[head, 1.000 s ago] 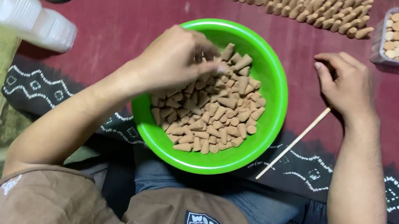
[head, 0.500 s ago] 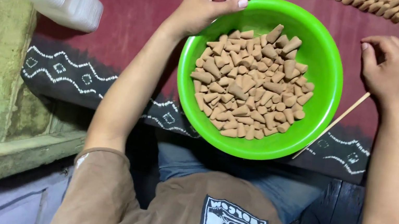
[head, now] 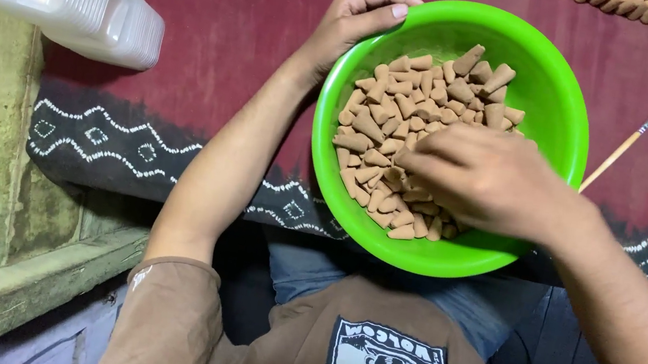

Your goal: The person is picking up small incense cones from a green bowl and arranging them into organized rows on a red table surface.

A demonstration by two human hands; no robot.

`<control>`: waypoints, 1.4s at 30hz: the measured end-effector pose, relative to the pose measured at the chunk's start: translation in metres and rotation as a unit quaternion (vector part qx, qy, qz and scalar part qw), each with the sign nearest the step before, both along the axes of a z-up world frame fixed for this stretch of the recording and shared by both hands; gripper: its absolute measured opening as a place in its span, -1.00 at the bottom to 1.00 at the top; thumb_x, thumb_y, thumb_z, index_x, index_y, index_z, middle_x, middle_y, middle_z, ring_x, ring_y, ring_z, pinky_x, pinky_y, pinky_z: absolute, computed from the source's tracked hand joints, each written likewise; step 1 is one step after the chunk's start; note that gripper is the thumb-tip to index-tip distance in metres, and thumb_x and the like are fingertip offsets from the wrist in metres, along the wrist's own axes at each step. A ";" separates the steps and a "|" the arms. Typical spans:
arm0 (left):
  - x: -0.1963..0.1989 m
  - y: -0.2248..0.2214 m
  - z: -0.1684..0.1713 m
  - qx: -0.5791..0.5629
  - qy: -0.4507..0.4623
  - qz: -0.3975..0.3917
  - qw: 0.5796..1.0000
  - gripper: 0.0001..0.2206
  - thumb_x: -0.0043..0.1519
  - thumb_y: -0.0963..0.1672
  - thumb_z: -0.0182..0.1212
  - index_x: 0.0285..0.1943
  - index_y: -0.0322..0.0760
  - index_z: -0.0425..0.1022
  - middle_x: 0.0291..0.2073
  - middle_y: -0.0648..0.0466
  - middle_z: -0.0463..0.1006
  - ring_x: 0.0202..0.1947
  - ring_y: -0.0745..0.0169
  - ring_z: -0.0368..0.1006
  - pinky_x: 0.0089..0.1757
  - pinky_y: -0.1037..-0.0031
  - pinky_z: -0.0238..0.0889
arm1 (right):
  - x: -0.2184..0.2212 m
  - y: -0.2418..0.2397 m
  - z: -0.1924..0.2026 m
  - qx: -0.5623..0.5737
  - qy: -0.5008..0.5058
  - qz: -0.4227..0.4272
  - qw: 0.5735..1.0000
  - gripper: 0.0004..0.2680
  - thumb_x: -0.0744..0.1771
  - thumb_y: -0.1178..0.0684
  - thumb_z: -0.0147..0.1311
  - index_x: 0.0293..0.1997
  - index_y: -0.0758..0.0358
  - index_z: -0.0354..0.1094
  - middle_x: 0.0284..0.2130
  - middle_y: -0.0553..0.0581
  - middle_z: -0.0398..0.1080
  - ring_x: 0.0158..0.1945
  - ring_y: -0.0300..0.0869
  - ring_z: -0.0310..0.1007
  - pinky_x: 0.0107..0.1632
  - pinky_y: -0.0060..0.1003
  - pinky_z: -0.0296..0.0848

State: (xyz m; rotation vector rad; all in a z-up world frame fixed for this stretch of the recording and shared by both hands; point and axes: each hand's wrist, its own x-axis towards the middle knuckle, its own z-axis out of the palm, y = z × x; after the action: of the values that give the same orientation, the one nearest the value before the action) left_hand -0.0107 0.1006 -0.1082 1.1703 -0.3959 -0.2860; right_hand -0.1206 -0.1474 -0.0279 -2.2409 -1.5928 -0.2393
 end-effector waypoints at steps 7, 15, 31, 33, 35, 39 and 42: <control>0.006 0.003 -0.008 0.014 -0.074 -0.003 0.997 -0.73 0.33 -0.05 0.20 0.06 -0.30 0.59 -0.09 -0.01 0.66 -0.09 0.21 0.59 -0.02 0.46 0.47 | -0.001 0.032 -0.018 -0.190 -0.015 0.030 0.981 -0.59 0.23 0.20 0.26 0.22 0.23 0.33 -0.15 0.21 0.44 -0.22 -0.10 0.51 -0.36 -0.23 0.66; 0.009 0.004 -0.011 0.024 -0.064 -0.002 0.998 -0.73 0.32 -0.06 0.19 0.07 -0.29 0.59 -0.08 0.03 0.66 -0.06 0.26 0.58 0.00 0.49 0.44 | -0.005 0.047 -0.013 -0.257 -0.033 0.038 0.965 -0.62 0.24 0.17 0.21 0.18 0.22 0.30 -0.10 0.18 0.34 -0.23 -0.06 0.52 -0.40 -0.17 0.62; 0.007 0.002 -0.008 0.022 -0.059 -0.004 0.998 -0.72 0.32 -0.04 0.18 0.06 -0.29 0.59 -0.08 0.01 0.66 -0.07 0.24 0.58 -0.01 0.47 0.46 | -0.009 0.024 0.000 -0.209 -0.077 0.018 0.975 -0.81 0.32 0.20 0.01 0.03 0.26 0.28 -0.18 0.14 0.40 -0.24 -0.06 0.45 -0.42 -0.19 0.45; 0.002 0.003 -0.007 0.024 -0.049 -0.008 0.999 -0.72 0.32 -0.04 0.18 0.06 -0.28 0.59 -0.08 0.01 0.65 -0.07 0.22 0.59 -0.01 0.44 0.47 | -0.007 0.018 0.004 -0.192 -0.046 0.006 0.980 -0.80 0.29 0.20 0.10 0.00 0.27 0.29 -0.22 0.14 0.42 -0.30 -0.03 0.48 -0.38 -0.15 0.52; 0.004 0.003 -0.004 0.050 -0.053 0.003 0.997 -0.69 0.30 -0.01 0.19 0.06 -0.28 0.59 -0.08 0.01 0.66 -0.08 0.23 0.59 -0.03 0.47 0.46 | -0.001 0.009 0.014 -0.150 0.052 -0.042 0.986 -0.83 0.36 0.18 0.05 0.05 0.29 0.26 -0.26 0.15 0.38 -0.32 0.03 0.43 -0.50 -0.04 0.37; 0.004 0.004 -0.006 0.061 -0.031 0.008 0.998 -0.69 0.27 -0.02 0.21 0.07 -0.26 0.61 -0.10 -0.02 0.68 -0.10 0.17 0.62 -0.06 0.42 0.52 | 0.037 -0.025 0.029 -0.036 0.082 -0.021 0.996 -0.64 0.22 0.24 0.26 0.12 0.21 0.37 -0.04 0.15 0.44 -0.02 0.03 0.50 -0.09 -0.04 0.69; 0.007 0.005 -0.012 0.033 -0.025 -0.008 0.999 -0.68 0.29 -0.07 0.23 0.14 -0.35 0.58 0.01 -0.14 0.66 0.02 0.11 0.61 0.05 0.42 0.49 | 0.076 -0.040 0.041 0.042 0.038 -0.047 0.997 -0.79 0.30 0.33 0.28 0.02 0.33 0.50 -0.14 0.23 0.49 -0.10 -0.03 0.54 0.00 -0.25 0.64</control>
State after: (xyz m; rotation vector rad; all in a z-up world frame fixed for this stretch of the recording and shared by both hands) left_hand -0.0037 0.1054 -0.1204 1.2407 -0.4433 -0.2863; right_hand -0.0446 -0.1875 0.0134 -2.2354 -1.4138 -0.2403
